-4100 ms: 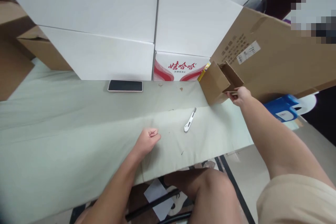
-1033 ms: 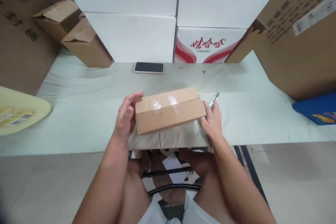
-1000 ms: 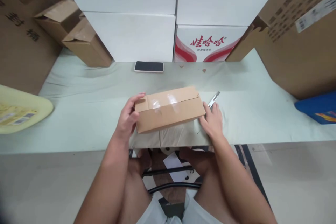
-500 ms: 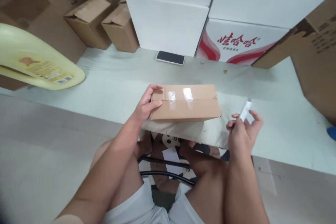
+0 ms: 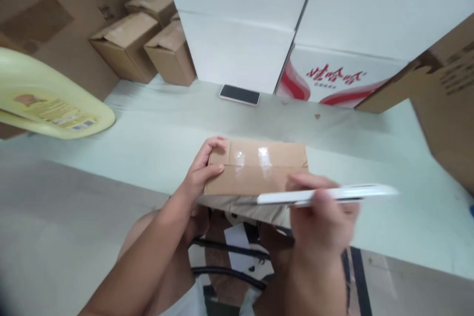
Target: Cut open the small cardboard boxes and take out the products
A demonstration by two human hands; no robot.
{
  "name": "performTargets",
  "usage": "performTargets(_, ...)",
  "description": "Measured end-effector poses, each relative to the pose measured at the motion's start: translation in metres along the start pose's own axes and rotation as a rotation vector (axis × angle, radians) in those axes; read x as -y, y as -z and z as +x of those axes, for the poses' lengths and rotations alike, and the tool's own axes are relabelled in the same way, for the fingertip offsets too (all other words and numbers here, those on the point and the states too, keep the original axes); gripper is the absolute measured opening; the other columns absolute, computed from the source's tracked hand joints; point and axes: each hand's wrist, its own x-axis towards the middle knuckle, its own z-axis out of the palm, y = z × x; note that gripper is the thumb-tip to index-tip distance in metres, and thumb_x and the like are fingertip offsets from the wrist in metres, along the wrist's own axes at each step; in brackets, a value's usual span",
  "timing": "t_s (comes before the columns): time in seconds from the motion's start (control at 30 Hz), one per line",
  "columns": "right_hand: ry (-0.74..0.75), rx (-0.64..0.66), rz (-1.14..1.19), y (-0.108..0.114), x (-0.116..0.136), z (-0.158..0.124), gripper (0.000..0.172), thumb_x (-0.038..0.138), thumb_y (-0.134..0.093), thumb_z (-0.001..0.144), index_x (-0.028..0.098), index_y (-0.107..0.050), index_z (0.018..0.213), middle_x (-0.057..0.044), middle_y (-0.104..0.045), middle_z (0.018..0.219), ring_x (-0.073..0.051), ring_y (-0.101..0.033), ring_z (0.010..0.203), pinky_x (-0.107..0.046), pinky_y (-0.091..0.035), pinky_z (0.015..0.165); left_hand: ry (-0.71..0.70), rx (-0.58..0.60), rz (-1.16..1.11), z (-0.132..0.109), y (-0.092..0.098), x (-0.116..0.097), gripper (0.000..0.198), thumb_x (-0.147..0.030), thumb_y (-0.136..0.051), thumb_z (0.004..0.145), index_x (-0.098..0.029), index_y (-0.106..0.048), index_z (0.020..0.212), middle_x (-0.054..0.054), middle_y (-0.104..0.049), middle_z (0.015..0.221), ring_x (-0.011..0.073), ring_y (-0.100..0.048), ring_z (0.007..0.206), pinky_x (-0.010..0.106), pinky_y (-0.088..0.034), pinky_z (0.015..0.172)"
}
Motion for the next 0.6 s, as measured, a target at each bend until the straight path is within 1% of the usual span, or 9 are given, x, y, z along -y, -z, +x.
performTargets(0.07,0.014,0.007,0.047,-0.007,-0.009,-0.006,0.02,0.043,-0.073,0.085,0.025,-0.082,0.081,0.001,-0.067,0.057,-0.013,-0.054,0.043,-0.026,-0.04,0.039,0.013,-0.026,-0.017,0.0,-0.002,-0.001,0.04,-0.048,-0.074,0.076,-0.026,-0.06,0.107,0.008,-0.056,0.126,0.0332,-0.053,0.122,0.047,-0.044,0.107)
performTargets(0.13,0.04,-0.003,0.026,-0.009,-0.014,-0.009,0.014,0.035,-0.075,0.084,0.024,-0.083,0.082,-0.001,-0.072,0.066,-0.013,-0.058,0.046,-0.026,-0.042,0.04,0.006,-0.041,-0.024,0.0,-0.003,-0.003,0.039,-0.048,-0.074,0.076,-0.026,-0.061,0.104,0.008,-0.056,0.126,0.033,-0.054,0.121,0.047,-0.045,0.106)
performTargets(0.2,0.022,-0.059,-0.009,-0.009,-0.016,-0.008,0.014,0.033,-0.074,0.084,0.023,-0.082,0.078,-0.001,-0.072,0.067,-0.013,-0.059,0.047,-0.026,-0.044,0.041,0.007,-0.041,-0.024,0.0,-0.005,-0.005,0.036,-0.048,-0.073,0.077,-0.026,-0.061,0.103,0.008,-0.056,0.126,0.0323,-0.054,0.121,0.046,-0.045,0.106)
performTargets(0.27,-0.035,-0.091,-0.056,-0.011,-0.017,-0.006,0.013,0.031,-0.075,0.085,0.023,-0.081,0.077,0.0,-0.072,0.067,-0.012,-0.058,0.046,-0.026,-0.046,0.042,0.023,-0.035,-0.024,-0.001,-0.005,-0.007,0.033,-0.046,-0.072,0.079,-0.027,-0.061,0.102,0.008,-0.056,0.128,0.032,-0.054,0.121,0.046,-0.045,0.106)
performTargets(0.37,-0.085,-0.047,-0.113,-0.015,-0.018,-0.004,0.009,0.027,-0.075,0.085,0.023,-0.081,0.079,-0.001,-0.073,0.069,-0.011,-0.059,0.047,-0.024,-0.047,0.043,0.044,-0.034,-0.03,-0.002,-0.006,-0.009,0.029,-0.043,-0.072,0.08,-0.027,-0.06,0.1,0.008,-0.055,0.128,0.0324,-0.052,0.123,0.047,-0.043,0.109)
performTargets(0.47,-0.053,-0.044,-0.151,-0.018,-0.019,-0.004,0.008,0.024,-0.074,0.084,0.023,-0.081,0.08,0.0,-0.073,0.069,-0.011,-0.06,0.048,-0.023,-0.047,0.043,0.04,-0.033,-0.044,-0.003,-0.006,-0.009,0.027,-0.041,-0.072,0.079,-0.027,-0.06,0.099,0.007,-0.055,0.127,0.0325,-0.05,0.124,0.047,-0.041,0.111)
performTargets(0.53,-0.038,-0.06,-0.169,-0.018,-0.02,-0.005,0.009,0.023,-0.073,0.084,0.023,-0.081,0.08,0.0,-0.072,0.068,-0.011,-0.06,0.048,-0.023,-0.048,0.043,0.039,-0.032,-0.046,-0.004,-0.006,-0.009,0.026,-0.04,-0.072,0.079,-0.027,-0.059,0.098,0.007,-0.054,0.128,0.0322,-0.051,0.123,0.047,-0.041,0.11)
performTargets(0.6,-0.053,-0.04,-0.19,-0.016,-0.021,-0.004,0.01,0.023,-0.072,0.084,0.023,-0.081,0.081,0.0,-0.071,0.066,-0.011,-0.059,0.048,-0.023,-0.049,0.043,0.045,-0.034,-0.037,-0.004,-0.005,-0.009,0.027,-0.041,-0.071,0.079,-0.026,-0.058,0.098,0.008,-0.054,0.128,0.0321,-0.052,0.122,0.047,-0.043,0.108)
